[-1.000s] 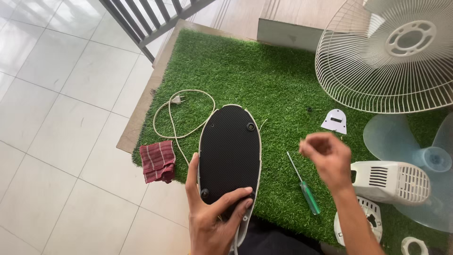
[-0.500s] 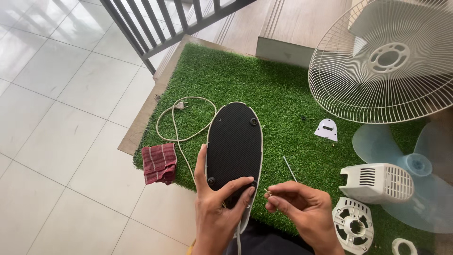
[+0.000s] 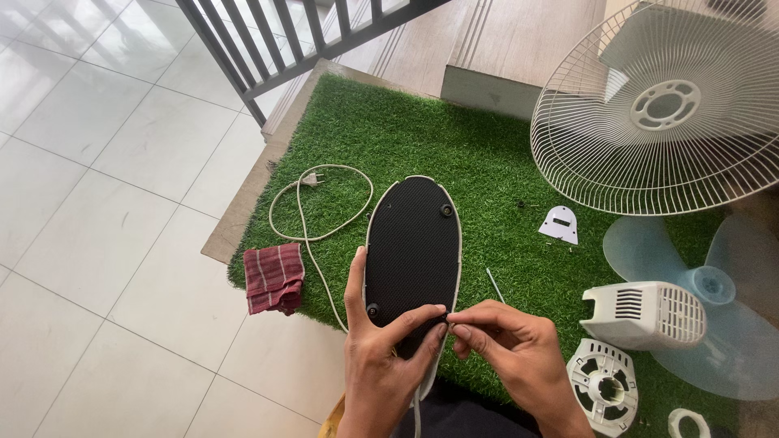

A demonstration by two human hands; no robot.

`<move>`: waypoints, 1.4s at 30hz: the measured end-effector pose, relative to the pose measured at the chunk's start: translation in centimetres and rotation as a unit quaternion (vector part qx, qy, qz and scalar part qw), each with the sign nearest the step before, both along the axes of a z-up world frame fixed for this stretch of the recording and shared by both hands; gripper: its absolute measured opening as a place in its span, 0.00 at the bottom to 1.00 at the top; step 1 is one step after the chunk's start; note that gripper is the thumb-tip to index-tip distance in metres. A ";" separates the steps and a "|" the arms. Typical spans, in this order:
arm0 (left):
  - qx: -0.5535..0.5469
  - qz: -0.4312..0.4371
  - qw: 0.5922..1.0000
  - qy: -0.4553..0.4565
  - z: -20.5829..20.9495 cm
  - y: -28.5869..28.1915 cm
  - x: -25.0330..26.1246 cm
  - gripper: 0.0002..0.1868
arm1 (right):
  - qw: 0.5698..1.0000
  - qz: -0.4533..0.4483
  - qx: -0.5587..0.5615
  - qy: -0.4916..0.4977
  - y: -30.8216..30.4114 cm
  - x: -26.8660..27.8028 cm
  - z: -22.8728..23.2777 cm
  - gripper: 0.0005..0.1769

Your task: The person assembles a fan base by inserting screws and tightening them with a screwdriver. They attach a white plastic cover to the base and secure it with additional screws.

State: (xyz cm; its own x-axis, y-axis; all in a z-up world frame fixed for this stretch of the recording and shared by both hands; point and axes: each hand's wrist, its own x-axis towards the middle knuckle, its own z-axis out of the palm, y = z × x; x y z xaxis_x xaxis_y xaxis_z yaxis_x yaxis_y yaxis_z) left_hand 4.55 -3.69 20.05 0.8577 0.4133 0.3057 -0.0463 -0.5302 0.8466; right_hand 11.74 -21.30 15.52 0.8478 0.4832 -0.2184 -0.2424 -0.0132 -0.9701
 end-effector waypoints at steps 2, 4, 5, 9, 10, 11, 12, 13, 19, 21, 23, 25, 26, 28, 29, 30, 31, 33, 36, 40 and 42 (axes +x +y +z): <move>-0.015 -0.002 1.000 0.009 0.0 -0.1 0.0 0.12 | 1.000 0.001 0.016 -0.015 0.0 0.0 0.0 0.12; -0.014 -0.003 1.000 0.008 0.0 -0.1 -0.1 0.12 | 1.000 -0.003 0.023 -0.017 0.1 0.0 -0.1 0.11; -0.006 -0.002 1.000 0.001 0.0 -0.1 -0.1 0.12 | 1.000 -0.006 0.023 -0.013 0.2 0.1 -0.1 0.12; -0.036 0.004 0.999 0.025 0.0 -0.2 -0.1 0.12 | 0.999 -0.005 -0.009 0.037 0.3 0.4 0.4 0.11; -0.023 0.003 1.000 0.012 0.0 -0.2 -0.1 0.12 | 0.999 -0.004 -0.022 0.040 0.3 0.4 0.7 0.11; -0.011 0.003 1.000 -0.001 0.0 -0.3 -0.1 0.12 | 0.999 -0.002 -0.036 0.042 0.4 0.4 1.0 0.11; 0.001 0.003 1.000 -0.014 0.0 -0.3 -0.1 0.12 | 0.998 -0.001 -0.049 0.043 0.6 0.4 1.3 0.11; -0.011 0.005 1.000 0.000 0.0 -0.3 -0.1 0.12 | 0.998 -0.003 -0.050 0.038 0.7 0.4 1.7 0.12; -0.002 0.007 1.000 -0.007 -0.1 -0.4 -0.2 0.12 | 0.977 -0.016 -0.109 -0.183 1.8 -0.4 3.5 0.09; -0.008 0.007 1.000 -0.007 -0.2 -0.4 -0.2 0.12 | 0.957 -0.024 -0.126 -0.259 1.9 -0.4 3.8 0.10; -0.001 0.012 1.000 -0.009 -0.2 -0.4 -0.2 0.12 | 0.937 -0.009 -0.129 -0.325 1.7 -0.3 4.0 0.11; -0.003 0.014 1.000 -0.009 -0.2 -0.4 -0.2 0.12 | 0.925 -0.003 -0.130 -0.358 1.5 -0.3 3.9 0.11; -0.007 0.014 1.000 -0.008 -0.2 -0.4 -0.2 0.11 | 0.924 -0.004 -0.129 -0.359 1.5 -0.3 3.8 0.10; -0.019 0.012 1.000 0.003 -0.3 -0.4 -0.1 0.11 | 0.924 -0.007 -0.134 -0.358 1.4 -0.3 3.5 0.10; -0.026 0.012 1.000 0.013 -0.2 -0.4 -0.1 0.11 | 0.924 -0.008 -0.138 -0.357 1.3 -0.3 3.3 0.10; -0.033 0.012 0.999 0.023 -0.2 -0.4 -0.1 0.11 | 0.924 -0.009 -0.143 -0.356 1.3 -0.3 3.2 0.10; -0.014 0.011 1.000 0.009 -0.2 -0.4 -0.1 0.11 | 0.927 -0.013 -0.138 -0.347 1.4 -0.3 3.0 0.10; 0.023 0.011 1.000 -0.018 -0.1 -0.4 -0.2 0.12 | 0.935 -0.022 -0.128 -0.330 1.4 -0.3 2.9 0.10; 0.007 0.009 1.000 -0.002 -0.2 -0.4 -0.1 0.11 | 0.954 -0.006 -0.099 -0.283 1.3 -0.3 2.7 0.13; -0.006 0.014 1.000 0.018 -0.2 -0.5 -0.1 0.11 | 0.927 0.003 -0.103 -0.361 1.1 -0.1 2.4 0.15; 0.004 0.014 1.000 0.014 -0.1 -0.5 -0.1 0.11 | 0.919 0.000 -0.115 -0.378 1.1 0.0 2.1 0.15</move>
